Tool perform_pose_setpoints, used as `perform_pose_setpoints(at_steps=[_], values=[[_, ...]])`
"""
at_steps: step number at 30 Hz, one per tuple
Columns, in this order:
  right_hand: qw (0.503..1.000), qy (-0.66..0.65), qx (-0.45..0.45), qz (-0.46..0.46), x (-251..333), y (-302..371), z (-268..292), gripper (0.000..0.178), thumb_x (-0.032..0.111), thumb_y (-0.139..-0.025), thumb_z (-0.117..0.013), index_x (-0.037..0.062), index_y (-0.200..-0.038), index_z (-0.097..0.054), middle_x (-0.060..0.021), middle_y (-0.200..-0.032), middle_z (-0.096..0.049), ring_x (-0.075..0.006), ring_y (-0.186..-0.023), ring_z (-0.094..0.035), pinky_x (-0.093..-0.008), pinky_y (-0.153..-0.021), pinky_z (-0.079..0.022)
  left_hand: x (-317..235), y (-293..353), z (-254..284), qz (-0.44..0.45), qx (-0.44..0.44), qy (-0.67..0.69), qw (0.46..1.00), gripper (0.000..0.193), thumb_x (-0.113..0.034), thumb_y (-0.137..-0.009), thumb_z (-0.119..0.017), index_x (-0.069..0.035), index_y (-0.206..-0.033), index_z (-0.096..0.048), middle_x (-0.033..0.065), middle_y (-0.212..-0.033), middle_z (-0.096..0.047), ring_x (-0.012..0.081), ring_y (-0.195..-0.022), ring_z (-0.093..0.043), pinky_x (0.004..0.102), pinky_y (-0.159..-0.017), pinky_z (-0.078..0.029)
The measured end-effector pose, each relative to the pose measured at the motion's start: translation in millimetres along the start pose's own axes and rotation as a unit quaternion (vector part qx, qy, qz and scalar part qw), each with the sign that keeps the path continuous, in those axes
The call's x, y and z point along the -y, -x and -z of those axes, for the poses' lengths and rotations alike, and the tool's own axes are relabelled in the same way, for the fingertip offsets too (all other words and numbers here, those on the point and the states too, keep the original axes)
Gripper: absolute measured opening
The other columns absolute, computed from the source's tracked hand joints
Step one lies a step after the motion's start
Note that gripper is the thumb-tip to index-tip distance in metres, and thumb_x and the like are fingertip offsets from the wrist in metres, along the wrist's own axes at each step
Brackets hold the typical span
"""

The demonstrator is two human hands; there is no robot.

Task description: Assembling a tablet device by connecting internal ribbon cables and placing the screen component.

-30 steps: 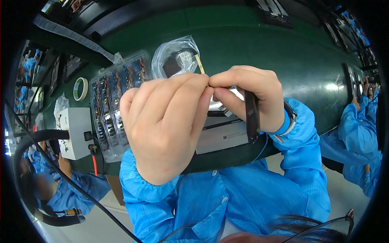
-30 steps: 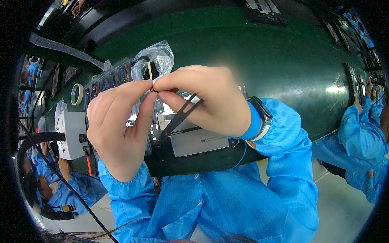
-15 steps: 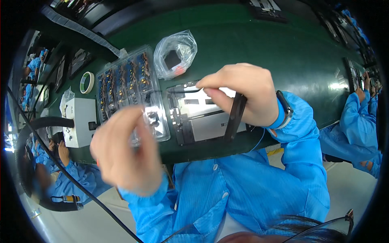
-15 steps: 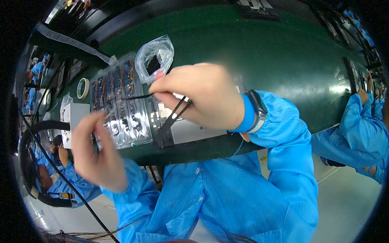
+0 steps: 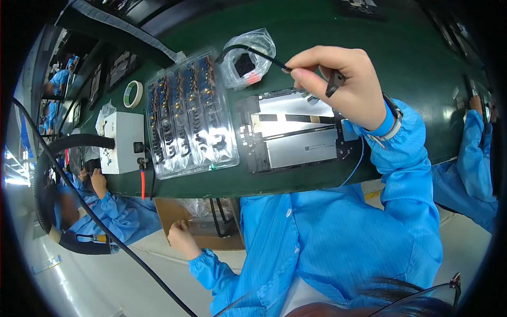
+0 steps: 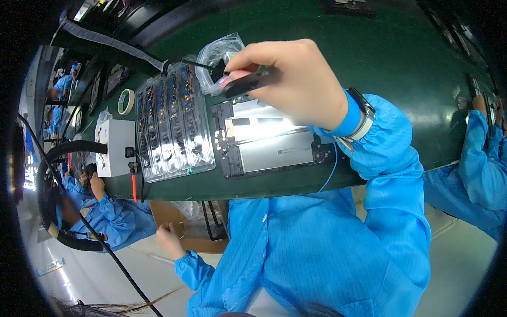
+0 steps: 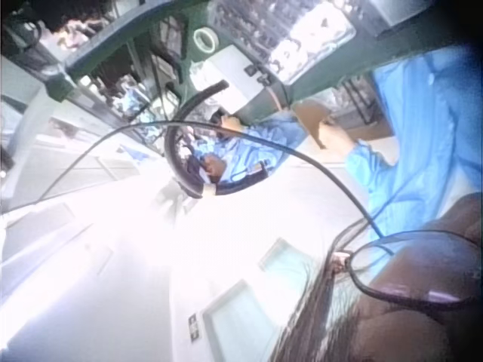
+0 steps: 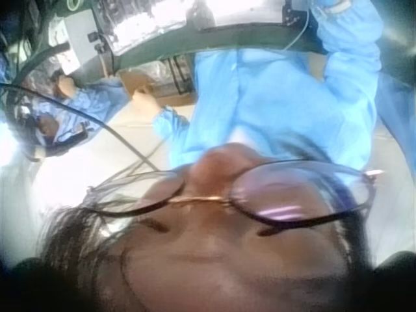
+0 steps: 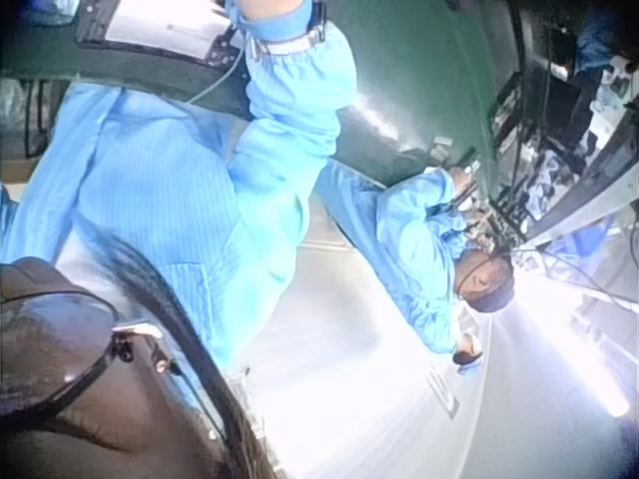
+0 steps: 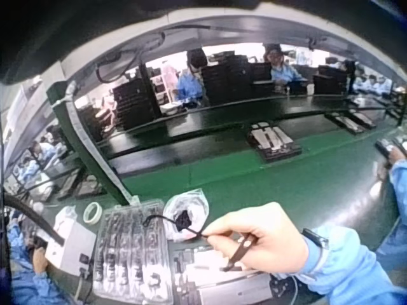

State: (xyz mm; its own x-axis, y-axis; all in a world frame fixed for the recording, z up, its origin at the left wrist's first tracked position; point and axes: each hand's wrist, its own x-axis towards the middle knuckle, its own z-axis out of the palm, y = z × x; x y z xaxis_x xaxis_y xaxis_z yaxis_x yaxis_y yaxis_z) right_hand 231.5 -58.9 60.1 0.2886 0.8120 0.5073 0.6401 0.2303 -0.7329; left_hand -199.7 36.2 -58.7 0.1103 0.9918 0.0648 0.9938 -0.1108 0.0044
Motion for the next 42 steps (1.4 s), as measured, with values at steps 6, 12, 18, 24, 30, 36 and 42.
perform_pose_setpoints(at_steps=[6,12,18,24,30,36,42], values=[[0.989,-0.093,0.112,-0.035,3,0,-1,0.021,-0.003,-0.069,-0.065,-0.0028,-0.09,-0.062,-0.0137,-0.092,-0.064,-0.021,-0.087,-0.064,-0.0285,-0.077,-0.052,-116,16,119,-0.222,0.038,0.371,0.901,0.022,0.001,-0.078,-0.06,0.002,-0.1,-0.062,0.0147,-0.081,-0.066,0.0209,-0.071,-0.064,0.0258,-0.06,-0.05],[0.972,-0.17,0.144,-0.08,12,8,4,0.018,0.0,-0.073,-0.066,0.0,-0.089,-0.06,-0.0048,-0.079,-0.063,-0.0093,-0.075,-0.061,-0.0221,-0.061,-0.049,-249,-53,144,-0.393,-0.025,0.515,0.761,0.051,0.002,-0.071,-0.068,-0.002,-0.119,-0.052,0.0146,-0.103,-0.062,0.0218,-0.084,-0.064,0.0253,-0.06,-0.053],[0.991,-0.086,0.081,-0.065,5,2,15,0.021,0.007,-0.071,-0.071,0.0053,-0.09,-0.062,-0.0013,-0.074,-0.062,-0.0039,-0.055,-0.049,-0.0199,-0.045,-0.034,-283,-63,142,-0.492,-0.087,0.45,0.74,0.024,0.001,-0.072,-0.068,0.0,-0.095,-0.064,0.0133,-0.084,-0.065,0.0254,-0.075,-0.065,0.0295,-0.062,-0.051],[0.993,-0.11,-0.025,-0.02,-14,-5,3,0.021,0.013,-0.071,-0.073,0.0072,-0.089,-0.064,-0.0024,-0.077,-0.062,-0.0071,-0.053,-0.045,-0.022,-0.044,-0.03,-302,-61,126,-0.523,-0.024,0.458,0.719,0.035,0.004,-0.072,-0.067,-0.001,-0.106,-0.06,0.0136,-0.085,-0.065,0.0222,-0.073,-0.066,0.0276,-0.061,-0.053],[0.993,-0.101,-0.049,-0.046,-22,-3,-3,0.012,0.011,-0.075,-0.07,0.0061,-0.084,-0.065,-0.0013,-0.073,-0.061,-0.0059,-0.052,-0.041,-0.0214,-0.044,-0.029,-310,-68,112,-0.475,0.034,0.555,0.682,0.038,0.004,-0.071,-0.068,-0.002,-0.107,-0.055,0.0109,-0.083,-0.064,0.0194,-0.075,-0.066,0.0251,-0.06,-0.053],[0.985,-0.122,-0.112,-0.038,-24,4,-8,0.015,0.006,-0.073,-0.071,0.0058,-0.087,-0.065,-0.0008,-0.074,-0.062,-0.0047,-0.052,-0.04,-0.0207,-0.045,-0.027,-315,-69,112,-0.517,-0.098,0.511,0.68,0.019,0.004,-0.066,-0.071,0.0,-0.083,-0.062,0.0102,-0.078,-0.063,0.0232,-0.066,-0.063,0.0269,-0.059,-0.052],[0.991,-0.095,-0.087,0.029,-12,5,-3,0.019,0.006,-0.071,-0.072,0.0035,-0.088,-0.065,-0.0094,-0.082,-0.065,-0.0173,-0.068,-0.061,-0.0264,-0.056,-0.045,-314,-63,113,-0.533,-0.16,0.502,0.662,0.023,0.006,-0.065,-0.07,0.0,-0.086,-0.064,0.0135,-0.079,-0.064,0.0252,-0.068,-0.064,0.0277,-0.063,-0.052]])
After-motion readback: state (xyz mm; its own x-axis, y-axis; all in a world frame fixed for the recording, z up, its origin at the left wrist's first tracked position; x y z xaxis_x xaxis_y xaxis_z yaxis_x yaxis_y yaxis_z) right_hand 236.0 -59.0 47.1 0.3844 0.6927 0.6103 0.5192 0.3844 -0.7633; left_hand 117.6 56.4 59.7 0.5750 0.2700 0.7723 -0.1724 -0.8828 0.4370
